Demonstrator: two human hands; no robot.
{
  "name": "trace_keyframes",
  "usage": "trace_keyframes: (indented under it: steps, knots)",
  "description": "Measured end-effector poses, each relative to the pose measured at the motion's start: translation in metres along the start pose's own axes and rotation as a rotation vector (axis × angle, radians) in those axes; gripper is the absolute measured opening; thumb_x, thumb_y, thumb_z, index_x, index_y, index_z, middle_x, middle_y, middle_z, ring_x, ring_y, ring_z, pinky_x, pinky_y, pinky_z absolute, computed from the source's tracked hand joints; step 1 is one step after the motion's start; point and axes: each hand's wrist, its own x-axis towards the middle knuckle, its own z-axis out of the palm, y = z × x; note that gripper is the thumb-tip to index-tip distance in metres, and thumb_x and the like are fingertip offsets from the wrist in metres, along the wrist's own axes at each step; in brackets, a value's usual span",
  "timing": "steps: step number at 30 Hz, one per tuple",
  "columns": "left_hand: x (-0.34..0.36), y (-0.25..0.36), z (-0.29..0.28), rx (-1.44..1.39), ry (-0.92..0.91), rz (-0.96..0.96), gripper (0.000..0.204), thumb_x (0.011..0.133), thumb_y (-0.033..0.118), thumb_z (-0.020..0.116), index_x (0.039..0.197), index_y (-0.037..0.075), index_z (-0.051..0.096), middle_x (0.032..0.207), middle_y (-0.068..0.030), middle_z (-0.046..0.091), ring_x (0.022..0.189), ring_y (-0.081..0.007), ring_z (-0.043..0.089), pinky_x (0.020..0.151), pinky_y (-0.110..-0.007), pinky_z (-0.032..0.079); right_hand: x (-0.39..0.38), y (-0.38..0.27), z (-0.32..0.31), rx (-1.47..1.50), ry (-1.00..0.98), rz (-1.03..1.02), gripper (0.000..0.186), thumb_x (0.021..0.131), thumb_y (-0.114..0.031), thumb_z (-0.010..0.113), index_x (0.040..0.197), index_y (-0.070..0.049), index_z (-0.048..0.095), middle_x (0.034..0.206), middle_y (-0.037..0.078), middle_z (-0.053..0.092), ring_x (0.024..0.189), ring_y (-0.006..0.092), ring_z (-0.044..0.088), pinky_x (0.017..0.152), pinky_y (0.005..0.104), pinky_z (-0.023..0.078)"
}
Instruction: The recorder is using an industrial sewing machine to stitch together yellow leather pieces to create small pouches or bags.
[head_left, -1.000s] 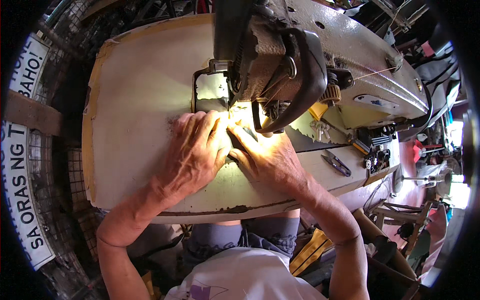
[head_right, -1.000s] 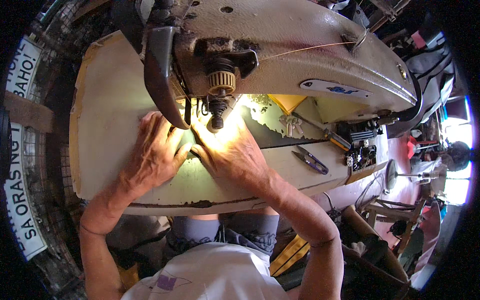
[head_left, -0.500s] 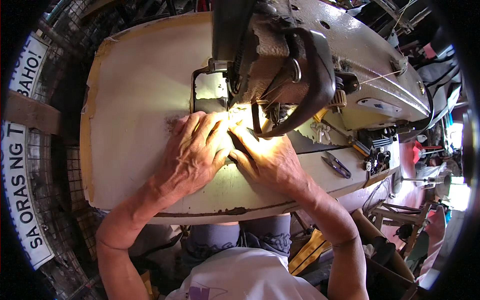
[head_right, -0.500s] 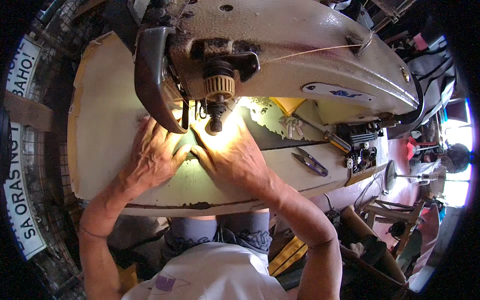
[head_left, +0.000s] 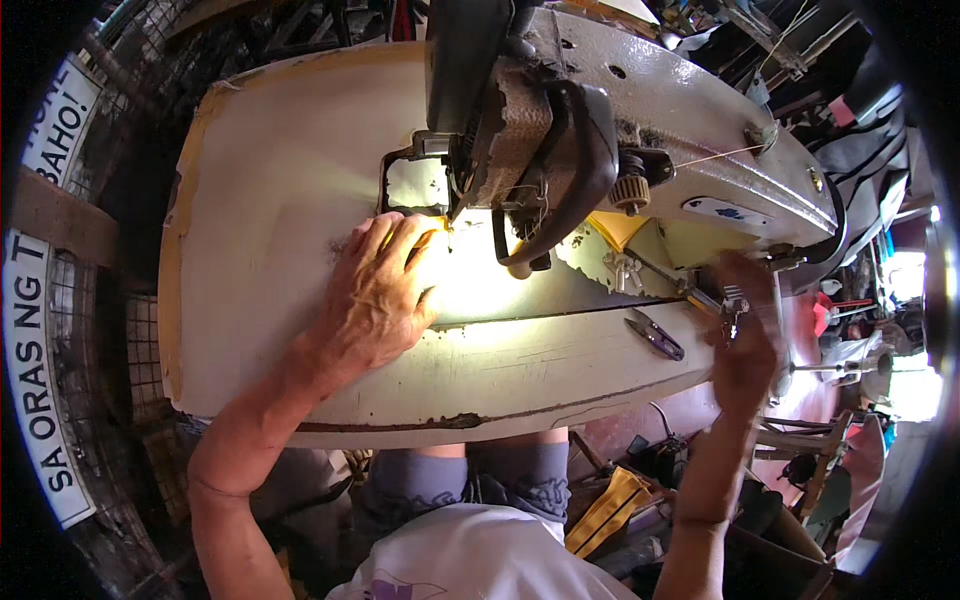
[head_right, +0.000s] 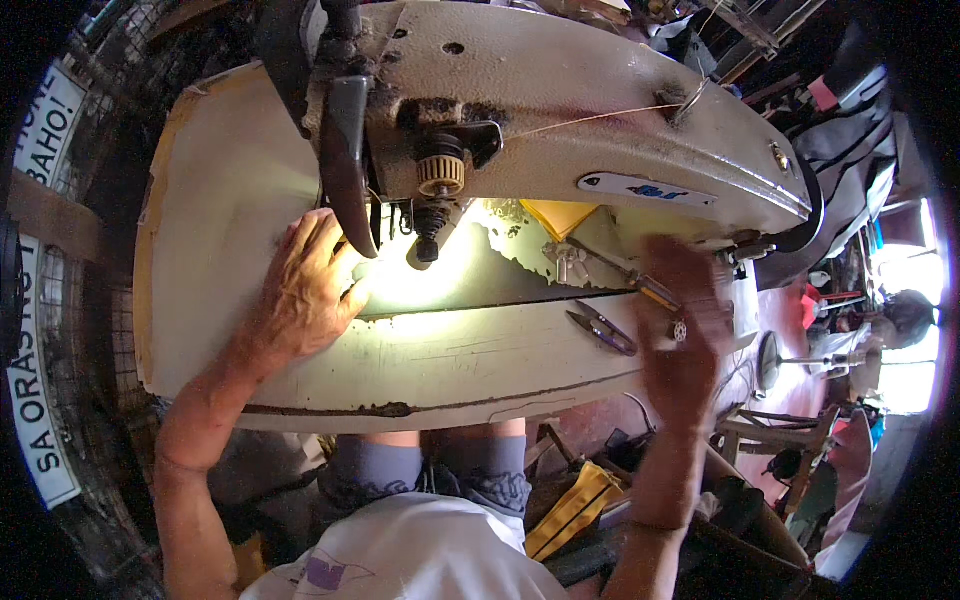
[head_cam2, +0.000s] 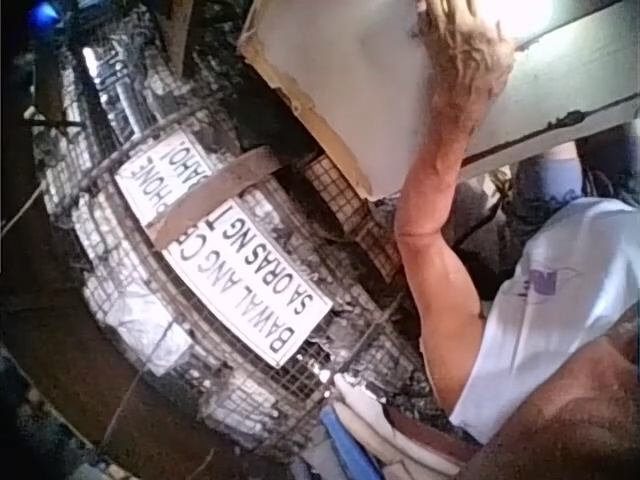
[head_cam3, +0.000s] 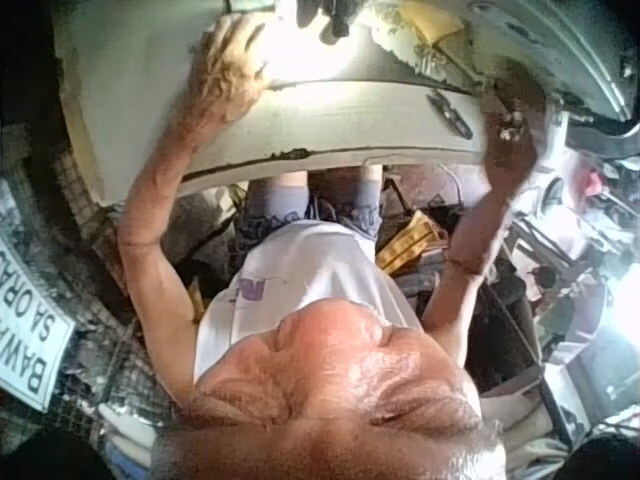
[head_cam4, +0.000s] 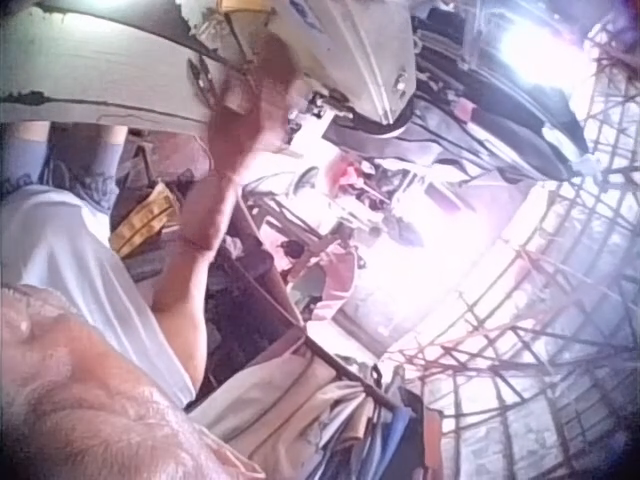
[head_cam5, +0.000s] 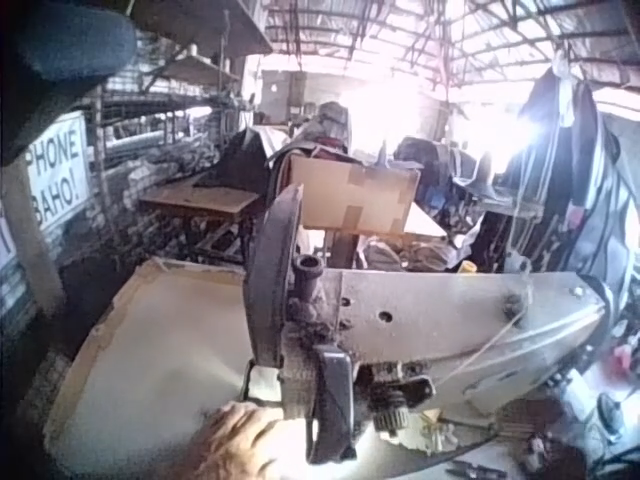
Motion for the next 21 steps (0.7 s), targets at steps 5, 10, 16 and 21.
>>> trace_keyframes:
  steps: [5, 10, 16, 21]
  knots:
    - [-0.003, -0.009, 0.001, -0.041, 0.002, -0.019, 0.037, 0.085, 0.013, 0.066, 0.119, 0.002, 0.06, 0.123, -0.014, 0.056, 0.121, -0.0332, 0.052, 0.107, -0.047, 0.04, 0.063, 0.064, -0.085, -0.254, 0.377, 0.197, 0.033, 0.105, -0.027, 0.058, 0.128, -0.007, 0.068, 0.128, 0.009, 0.068, 0.119, 0.0197, 0.063, 0.103, 0.0333, 0.047]
    - [-0.007, -0.018, 0.009, -0.032, 0.063, 0.035, 0.036, 0.088, 0.014, 0.065, 0.121, 0.002, 0.062, 0.131, -0.0157, 0.057, 0.13, -0.0344, 0.051, 0.113, -0.048, 0.038, 0.125, 0.175, -0.124, -0.32, 0.167, 0.157, 0.035, 0.103, -0.032, 0.063, 0.127, -0.007, 0.07, 0.13, 0.012, 0.066, 0.119, 0.0226, 0.064, 0.101, 0.0363, 0.05]
    - [-0.003, -0.021, 0.012, -0.091, 0.057, 0.079, 0.036, 0.091, 0.014, 0.064, 0.125, 0.001, 0.061, 0.13, -0.016, 0.059, 0.128, -0.0323, 0.054, 0.113, -0.048, 0.038, 0.167, 0.32, -0.174, -0.499, -0.109, -0.093, 0.038, 0.1, -0.03, 0.063, 0.13, -0.005, 0.067, 0.121, 0.019, 0.067, 0.11, 0.025, 0.066, 0.095, 0.0336, 0.05]
    - [-0.008, -0.021, 0.0, 0.023, -0.034, 0.049, 0.037, 0.093, 0.016, 0.061, 0.127, 0.0, 0.06, 0.131, -0.0149, 0.059, 0.131, -0.0322, 0.052, 0.114, -0.048, 0.037, 0.141, 0.299, -0.142, -0.985, -0.291, -0.275, 0.081, 0.072, -0.002, 0.072, 0.149, -0.01, 0.048, 0.129, 0.022, 0.062, 0.115, 0.043, 0.06, 0.1, 0.0454, 0.048]
